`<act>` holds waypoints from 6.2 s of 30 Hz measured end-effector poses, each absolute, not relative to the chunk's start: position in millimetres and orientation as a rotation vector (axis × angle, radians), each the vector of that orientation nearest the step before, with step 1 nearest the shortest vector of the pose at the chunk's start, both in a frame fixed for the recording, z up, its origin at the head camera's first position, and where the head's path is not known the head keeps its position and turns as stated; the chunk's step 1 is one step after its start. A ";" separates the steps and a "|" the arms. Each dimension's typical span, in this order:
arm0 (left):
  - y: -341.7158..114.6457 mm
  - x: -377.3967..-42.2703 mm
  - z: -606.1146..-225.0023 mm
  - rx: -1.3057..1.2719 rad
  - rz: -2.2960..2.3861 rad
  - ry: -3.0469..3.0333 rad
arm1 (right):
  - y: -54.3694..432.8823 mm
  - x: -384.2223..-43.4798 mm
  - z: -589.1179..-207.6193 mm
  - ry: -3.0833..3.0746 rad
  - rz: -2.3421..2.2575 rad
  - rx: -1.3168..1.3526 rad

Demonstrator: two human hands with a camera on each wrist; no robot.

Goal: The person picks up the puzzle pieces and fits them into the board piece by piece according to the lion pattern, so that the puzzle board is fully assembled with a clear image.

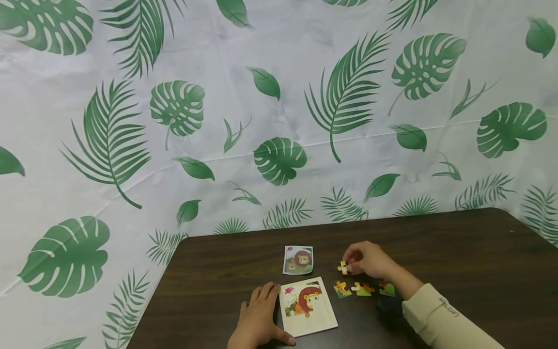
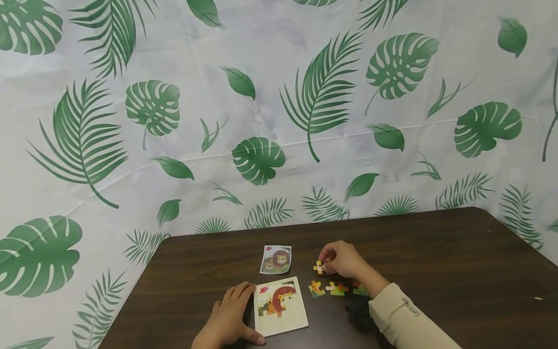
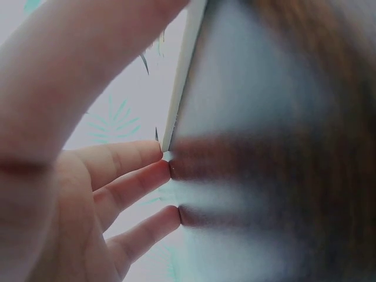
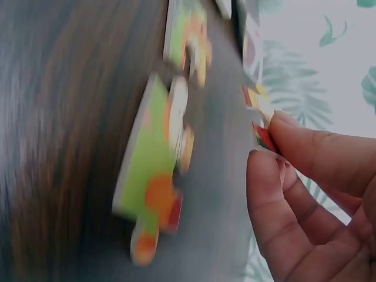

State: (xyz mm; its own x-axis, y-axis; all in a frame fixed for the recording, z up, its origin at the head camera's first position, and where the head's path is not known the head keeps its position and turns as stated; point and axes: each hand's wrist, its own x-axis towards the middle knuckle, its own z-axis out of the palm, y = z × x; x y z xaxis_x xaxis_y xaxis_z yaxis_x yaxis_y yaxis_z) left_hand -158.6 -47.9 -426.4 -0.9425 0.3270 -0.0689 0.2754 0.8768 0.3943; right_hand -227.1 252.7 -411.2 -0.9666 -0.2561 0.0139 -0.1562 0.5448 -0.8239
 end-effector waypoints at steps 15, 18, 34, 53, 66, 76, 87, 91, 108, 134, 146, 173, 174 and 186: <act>-46.9 -157.5 -424.8 0.451 0.571 2.908 | 207.0 -211.3 -403.9 2.573 -1.298 -0.698; -47.0 -157.5 -424.9 0.452 0.566 2.909 | 200.1 -208.4 -404.7 2.533 -1.311 -0.725; -46.7 -157.4 -426.3 0.454 0.580 2.909 | 181.0 -198.9 -421.8 2.532 -1.294 -0.731; -47.7 -156.2 -425.3 0.470 0.592 2.912 | 173.8 -194.0 -419.4 2.709 -1.148 -0.718; -47.3 -156.4 -424.8 0.464 0.597 2.906 | 172.6 -191.0 -417.2 2.734 -1.135 -0.754; -47.8 -155.3 -423.0 0.476 0.595 2.906 | 171.1 -192.4 -422.2 2.779 -1.112 -0.772; -47.1 -155.8 -423.2 0.477 0.587 2.916 | 168.4 -190.9 -420.8 2.771 -1.118 -0.774; -46.8 -155.9 -423.7 0.480 0.588 2.916 | 167.3 -189.7 -419.4 2.779 -1.108 -0.757; -46.2 -156.1 -423.7 0.472 0.612 2.902 | 159.2 -187.1 -416.0 2.801 -1.030 -0.675; -50.4 -156.4 -427.9 0.450 0.625 2.890 | 157.7 -184.2 -417.4 2.811 -0.984 -0.765; -47.0 -157.1 -426.9 0.453 0.637 2.885 | 196.4 -194.8 -398.7 2.759 -1.146 -0.718; -47.0 -157.2 -427.0 0.454 0.615 2.902 | 225.4 -198.2 -407.3 2.801 -1.040 -0.559; -46.9 -157.2 -426.8 0.455 0.613 2.902 | 224.8 -198.3 -408.8 2.807 -1.026 -0.543; -46.7 -157.6 -426.9 0.458 0.596 2.908 | 218.5 -198.9 -412.6 2.885 -0.943 -0.448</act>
State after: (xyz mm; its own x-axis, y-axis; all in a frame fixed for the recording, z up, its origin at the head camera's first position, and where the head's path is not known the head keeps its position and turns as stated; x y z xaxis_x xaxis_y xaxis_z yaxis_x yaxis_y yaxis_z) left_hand -157.6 -46.7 -426.9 -0.9442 0.3210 -0.0734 0.2662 0.8753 0.4037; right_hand -198.9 218.5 -412.6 -0.9546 -0.2971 0.0205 -0.2518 0.7685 -0.5883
